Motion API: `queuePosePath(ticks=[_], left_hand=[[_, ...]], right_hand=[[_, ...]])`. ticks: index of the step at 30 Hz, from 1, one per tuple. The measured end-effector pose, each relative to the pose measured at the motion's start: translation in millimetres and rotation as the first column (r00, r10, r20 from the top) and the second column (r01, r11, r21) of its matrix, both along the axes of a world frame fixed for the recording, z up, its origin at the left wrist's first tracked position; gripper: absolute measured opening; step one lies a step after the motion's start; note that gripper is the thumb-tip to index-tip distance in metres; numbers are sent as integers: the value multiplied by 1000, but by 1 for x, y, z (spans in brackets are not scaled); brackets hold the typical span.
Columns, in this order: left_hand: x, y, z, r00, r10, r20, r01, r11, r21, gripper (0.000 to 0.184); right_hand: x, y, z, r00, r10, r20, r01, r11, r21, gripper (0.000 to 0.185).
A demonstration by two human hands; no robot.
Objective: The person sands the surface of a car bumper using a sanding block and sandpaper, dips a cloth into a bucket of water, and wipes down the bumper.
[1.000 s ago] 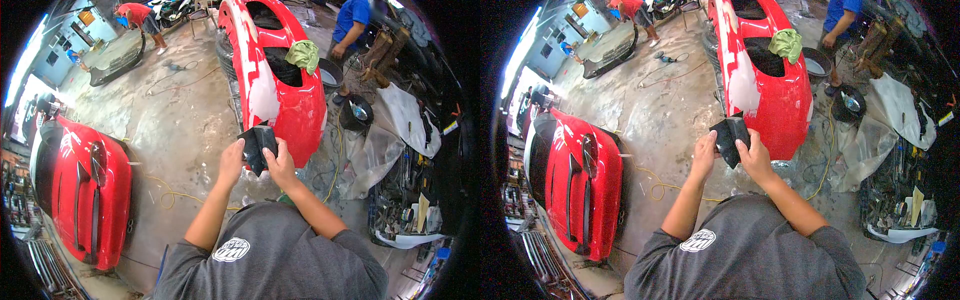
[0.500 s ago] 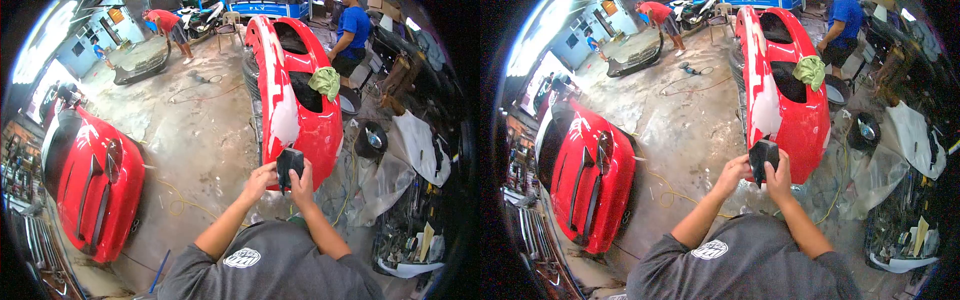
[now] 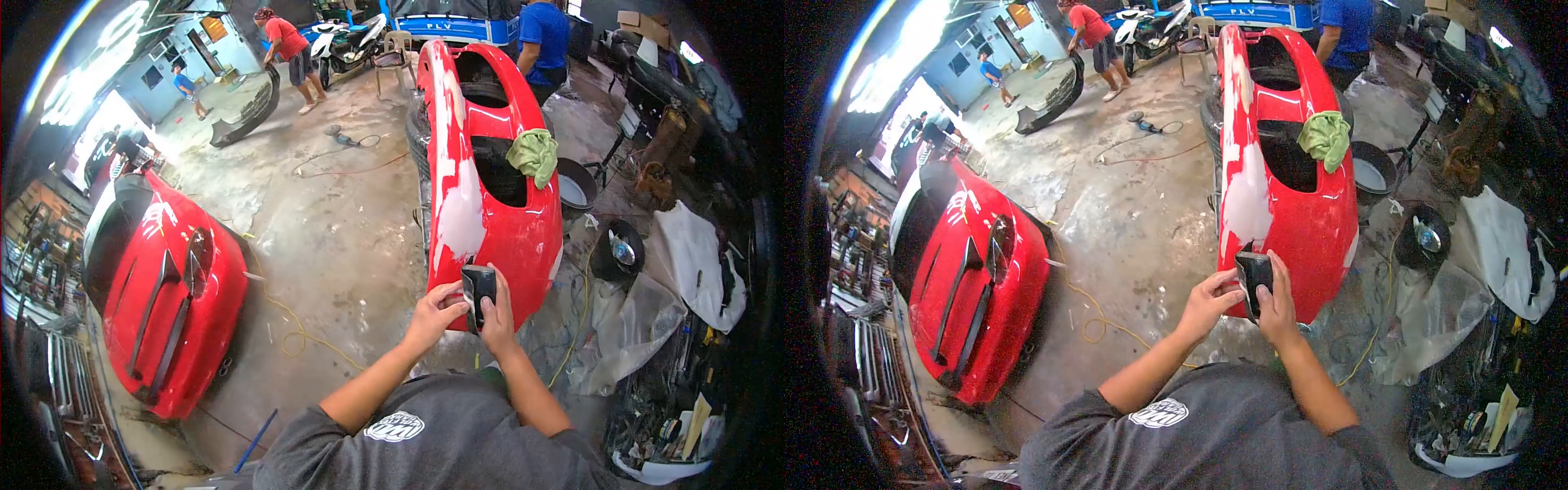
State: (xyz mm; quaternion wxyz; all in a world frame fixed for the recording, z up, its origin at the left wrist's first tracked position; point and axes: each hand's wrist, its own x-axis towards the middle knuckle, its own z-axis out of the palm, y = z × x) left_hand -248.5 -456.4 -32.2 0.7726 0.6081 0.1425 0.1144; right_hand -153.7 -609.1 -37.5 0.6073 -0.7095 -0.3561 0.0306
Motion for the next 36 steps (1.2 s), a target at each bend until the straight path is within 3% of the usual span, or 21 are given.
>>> queuePosePath(ticks=[3,12,19,22,24,29,30,34,36], left_hand=[[14,-11,5,1000,-1,-3,0,990,-140,50],[69,-49,12,999,23,33,-19,993,-115,36],[86,-57,13,998,7,-69,-11,997,-70,32],[94,-47,9,998,-17,-68,17,1000,3,31],[100,-30,-5,994,-73,-84,82,992,100,31],[96,21,-41,950,-298,-91,298,954,-15,32],[89,31,-40,932,-338,-133,340,940,-5,33],[95,85,-30,885,-396,-244,412,911,18,36],[132,105,-11,928,-282,-242,361,839,407,44]], right_hand=[[17,-10,-1,999,50,-18,-49,999,4,57],[77,-46,-3,977,198,-78,-196,980,30,60],[99,-55,-11,961,243,-130,-241,970,29,60],[102,-53,-22,961,212,-180,-192,973,125,57],[100,-45,-24,950,144,-279,-139,990,36,56],[64,-11,-33,832,-31,-553,31,999,-10,50],[58,-5,-35,877,-64,-476,32,997,-75,45],[43,17,-53,898,-133,-419,122,991,-53,39],[47,14,-67,896,-238,-374,219,971,-92,37]])
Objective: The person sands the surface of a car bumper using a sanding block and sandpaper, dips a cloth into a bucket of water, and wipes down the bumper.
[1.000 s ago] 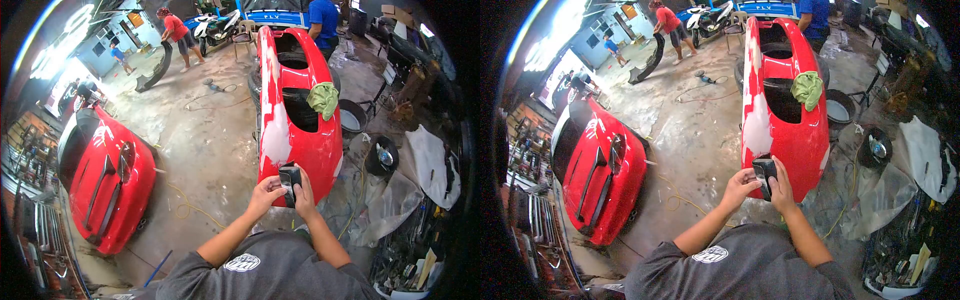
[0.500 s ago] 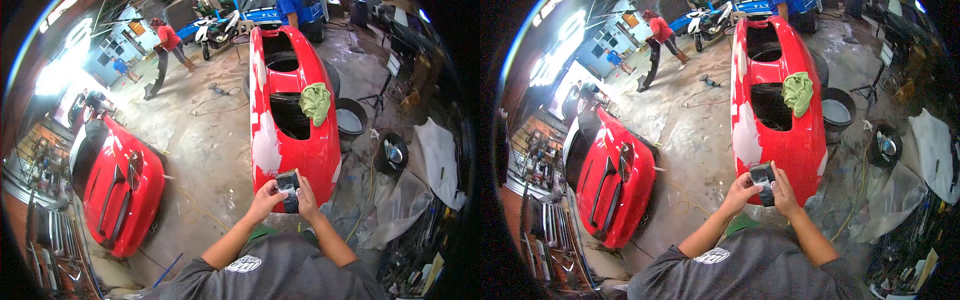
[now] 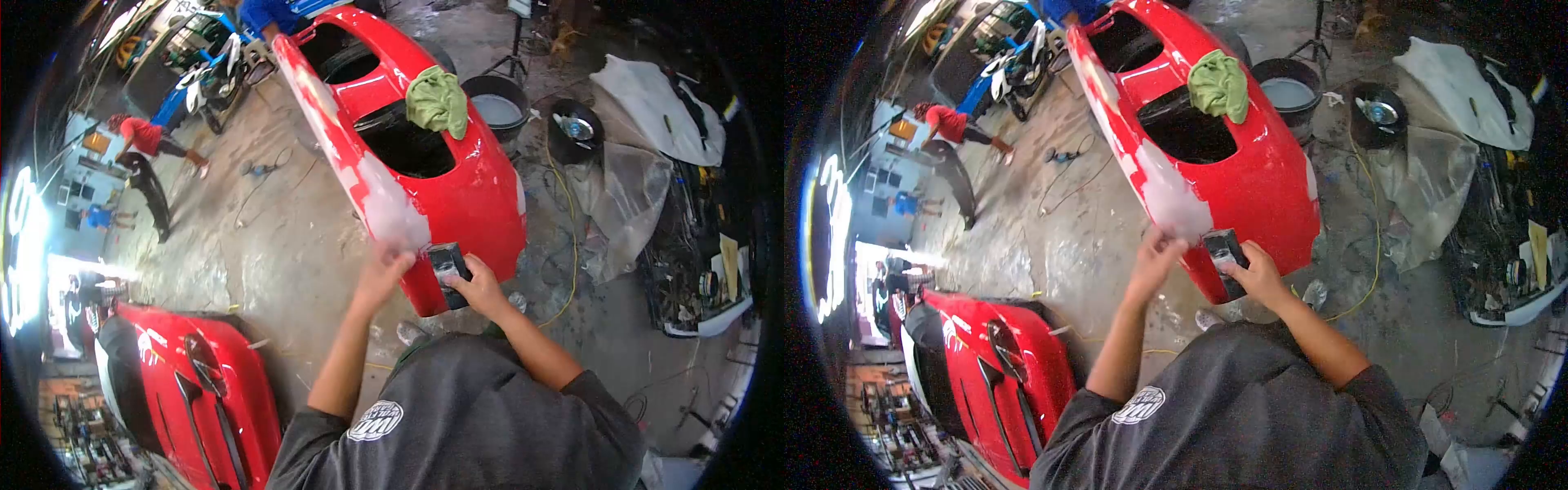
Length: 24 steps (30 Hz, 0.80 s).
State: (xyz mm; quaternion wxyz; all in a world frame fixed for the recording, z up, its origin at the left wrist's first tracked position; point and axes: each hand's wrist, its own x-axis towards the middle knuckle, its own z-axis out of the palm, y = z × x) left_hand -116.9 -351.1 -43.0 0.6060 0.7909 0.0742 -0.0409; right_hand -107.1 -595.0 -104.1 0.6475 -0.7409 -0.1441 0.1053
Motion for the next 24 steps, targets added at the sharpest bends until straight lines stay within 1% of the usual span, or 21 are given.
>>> queuePosePath(ticks=[1,2,3,4,5,6,7,8,10,11,12,13,14,15,16,17,19,20,22,23,24], left_hand=[[28,3,11,985,-19,173,1,994,106,50],[62,2,24,939,-48,341,-25,978,206,56],[99,-5,42,818,-179,546,-65,915,398,65],[136,-15,61,648,-338,683,-159,816,555,74],[166,-29,75,715,-321,622,-158,792,590,90],[197,-41,84,724,-361,587,-172,730,661,104],[230,-51,82,752,-343,563,-216,679,702,112],[265,-58,76,822,-288,492,-235,615,752,130],[326,-72,51,891,-289,349,-95,634,767,140],[339,-82,31,887,-293,357,-80,663,744,143],[327,-101,25,905,-211,369,-218,515,829,137],[315,-118,31,912,-75,404,-316,500,806,128],[318,-123,14,857,-3,516,-414,592,692,107],[327,-118,-7,783,-51,620,-424,687,591,80],[312,-116,4,691,-11,723,-491,727,480,60],[304,-109,10,707,-50,706,-431,760,486,50],[287,-99,28,775,-54,630,-333,812,479,43],[274,-92,38,830,-38,556,-272,843,464,42],[234,-74,65,922,-29,386,-144,900,411,40],[217,-65,74,918,-47,393,-144,885,442,40],[198,-57,81,916,-64,395,-142,871,471,40]], right_hand=[[2,-4,-4,999,-38,23,39,999,-25,37],[2,-9,-4,997,-76,-18,77,996,38,33],[2,-15,-5,995,-99,-19,99,995,6,33],[2,-23,-8,992,-121,-20,120,992,-26,32],[3,-32,-8,989,-144,-18,142,988,-56,31],[3,-42,-7,986,-159,-43,157,986,-55,31],[-1,-51,-6,983,-171,-71,168,984,-52,31],[-7,-61,-7,979,-177,-103,173,984,-48,31],[-17,-79,-4,966,-252,-62,249,967,-50,32],[-24,-85,10,938,-294,-181,294,955,-29,32],[-29,-91,17,901,-312,-302,322,946,-18,32],[-31,-101,-3,900,-303,-314,320,947,1,31],[-33,-110,-22,893,-298,-336,321,947,15,30],[-33,-110,-28,847,-273,-455,366,922,129,27],[-29,-117,-48,865,-254,-432,318,944,82,28],[-21,-118,-64,883,-246,-400,283,959,34,29],[2,-105,-64,959,-191,-210,181,981,-67,29],[13,-93,-62,980,-161,-113,147,981,-124,29],[31,-51,-36,990,-113,-85,101,986,-131,30],[42,-29,-23,993,-89,-74,78,987,-140,30],[52,-6,-22,993,-118,2,118,985,-123,29]])
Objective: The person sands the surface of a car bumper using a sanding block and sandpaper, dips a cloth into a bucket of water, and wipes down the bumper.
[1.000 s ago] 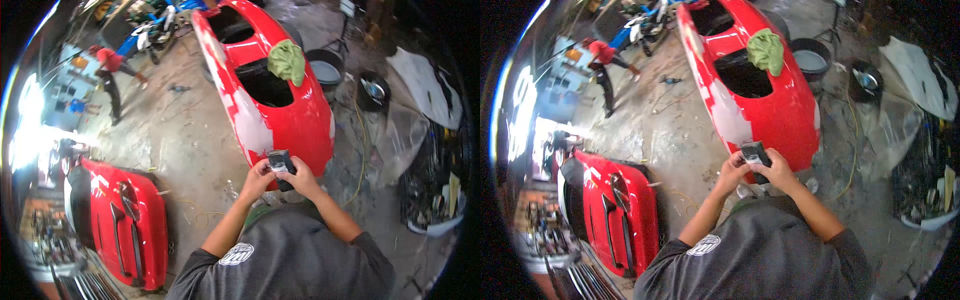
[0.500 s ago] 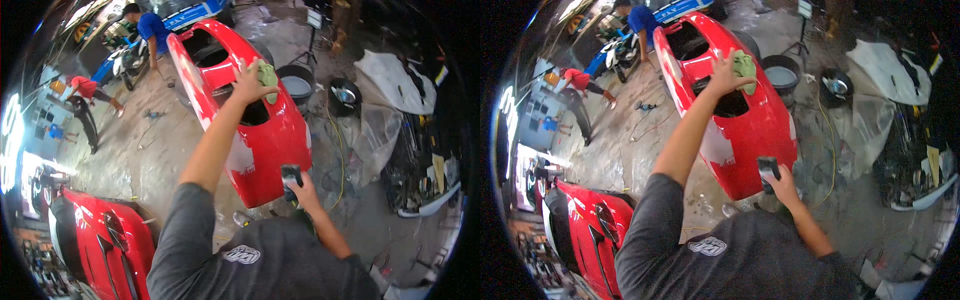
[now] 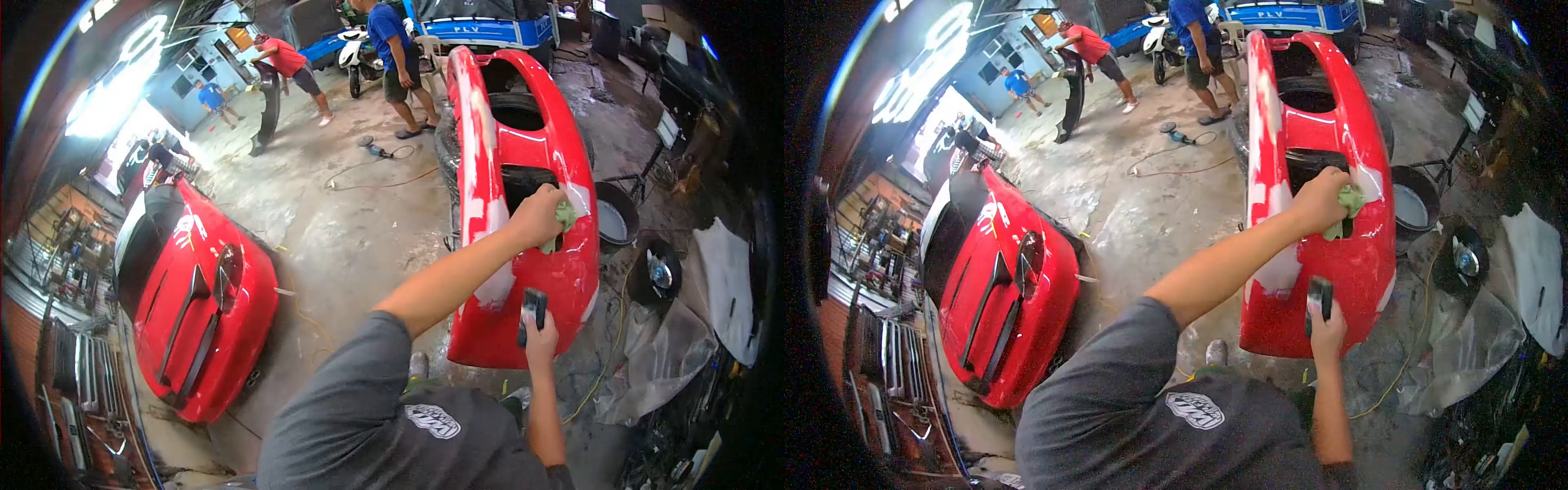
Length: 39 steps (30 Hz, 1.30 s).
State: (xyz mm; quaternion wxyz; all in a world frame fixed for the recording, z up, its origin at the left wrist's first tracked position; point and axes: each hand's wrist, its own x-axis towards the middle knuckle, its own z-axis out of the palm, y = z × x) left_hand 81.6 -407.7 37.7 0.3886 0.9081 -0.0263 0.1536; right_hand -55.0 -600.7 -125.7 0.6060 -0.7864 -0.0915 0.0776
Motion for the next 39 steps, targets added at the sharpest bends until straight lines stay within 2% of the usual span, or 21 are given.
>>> queuePosePath(ticks=[1,4,7,9,12,15,18,20,21,22,25,27,31,33,36,39], left_hand=[[-18,8,5,1000,-5,0,5,999,31,40],[-64,35,23,996,-89,11,88,992,94,37],[-90,50,23,994,-97,-41,102,982,161,38],[-97,48,19,992,-64,-106,82,980,180,43],[-84,59,-7,998,-38,-54,51,961,270,46],[-72,81,8,996,-69,-54,83,942,327,45],[-46,105,-5,993,-105,44,85,941,327,43],[-34,127,-29,933,-281,222,184,908,376,46],[-35,127,-33,948,-242,205,138,896,422,50],[-40,126,-34,927,-237,291,100,903,418,52],[-41,125,-39,916,-173,362,1,903,430,56],[-33,126,-22,908,-180,377,-81,810,581,59],[9,128,-20,952,-74,297,-59,908,416,61],[21,132,-27,961,-48,271,-62,922,382,61],[22,140,-18,971,-86,224,-6,924,382,55],[26,150,-25,954,-157,256,51,925,376,52]], right_hand=[[7,21,0,997,-31,72,30,1000,9,28],[12,74,34,986,-92,138,87,995,42,30],[21,101,32,982,-105,154,107,994,-6,30],[28,108,25,968,-117,222,133,990,-56,32],[26,109,29,938,-98,332,139,985,-101,33],[23,100,28,936,-37,351,106,978,-179,37],[18,94,23,927,-29,375,100,980,-171,40],[14,93,14,926,-1,377,98,967,-237,39],[10,83,5,931,-6,365,117,952,-284,38],[7,78,-5,924,-11,383,123,955,-271,38],[-15,59,-30,921,-76,382,157,971,-183,35],[-25,47,-35,940,-119,320,177,971,-158,33],[-18,47,-14,945,-146,292,189,974,-125,31],[5,63,12,912,-146,383,187,980,-72,30],[46,95,58,893,-145,425,153,988,17,28],[59,114,57,859,-188,476,228,973,-27,27]])
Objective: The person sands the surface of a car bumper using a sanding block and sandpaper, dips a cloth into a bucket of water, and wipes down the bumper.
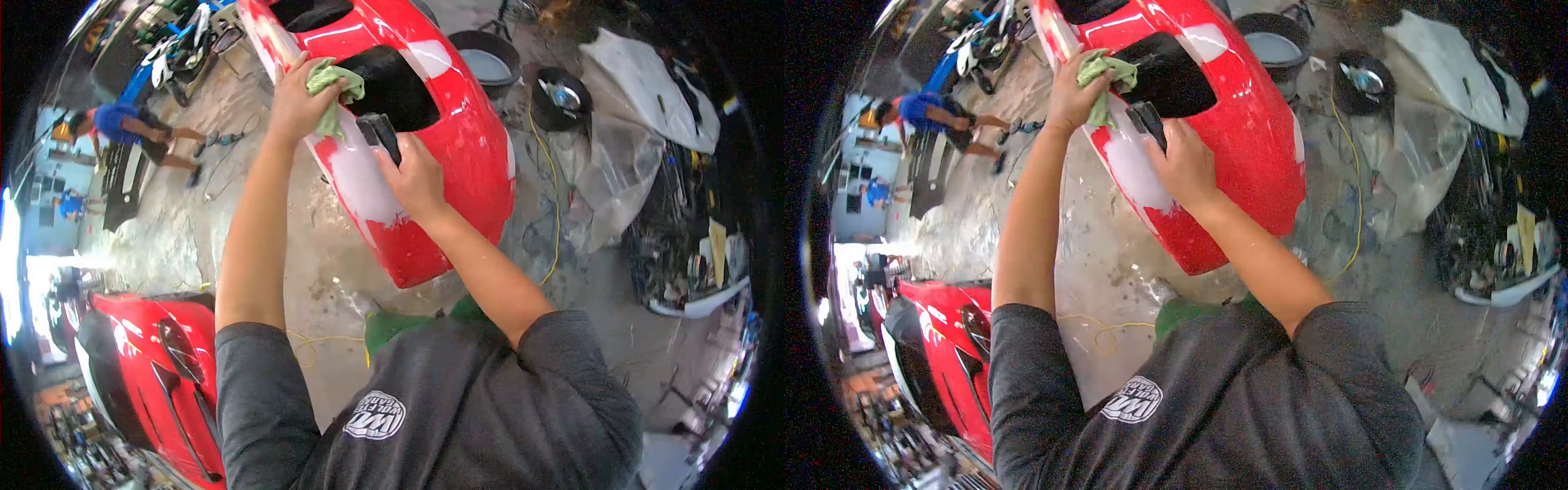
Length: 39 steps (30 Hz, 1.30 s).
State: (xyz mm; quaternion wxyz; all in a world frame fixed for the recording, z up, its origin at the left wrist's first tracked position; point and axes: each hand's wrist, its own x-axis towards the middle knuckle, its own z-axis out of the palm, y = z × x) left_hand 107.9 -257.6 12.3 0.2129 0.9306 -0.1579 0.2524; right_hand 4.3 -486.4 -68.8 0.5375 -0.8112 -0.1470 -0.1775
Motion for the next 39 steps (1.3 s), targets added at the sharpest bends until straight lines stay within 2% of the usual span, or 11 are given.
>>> queuePosePath(ticks=[5,8,11,14,17,20,24,27,29,36,39], left_hand=[[0,-1,-18,992,-58,116,75,987,-141,49],[-1,-4,-6,988,-86,129,107,980,-167,43],[3,-2,-10,984,-87,155,115,977,-179,41],[3,-3,-11,987,-61,151,88,980,-177,43],[7,0,-14,985,-48,163,82,975,-205,46],[5,-3,-18,985,-18,174,58,972,-227,46],[1,-6,-17,984,1,176,40,972,-231,47],[6,-5,-13,986,-15,166,55,969,-241,47],[5,-4,-17,985,-16,170,61,964,-260,46],[3,-6,-16,988,-15,154,54,966,-251,47],[4,-3,-15,989,-14,149,49,971,-235,44]], right_hand=[[-96,-23,-106,998,-46,-39,46,999,-13,26],[-80,-16,-88,997,-76,2,76,996,-40,27],[-11,14,-10,988,-76,133,87,993,-79,29],[-17,14,-13,991,-80,106,92,990,-108,30],[-80,-5,-78,995,-76,61,81,994,-72,27],[-72,-5,-68,999,-35,34,37,997,-62,26],[-11,21,13,997,-74,10,75,992,-97,27],[-45,5,-32,992,-60,113,75,988,-138,28],[-79,-13,-69,998,-17,60,23,995,-100,29],[-24,11,-7,998,-32,53,39,991,-126,27],[-66,-7,-58,996,-8,87,21,990,-143,28]])
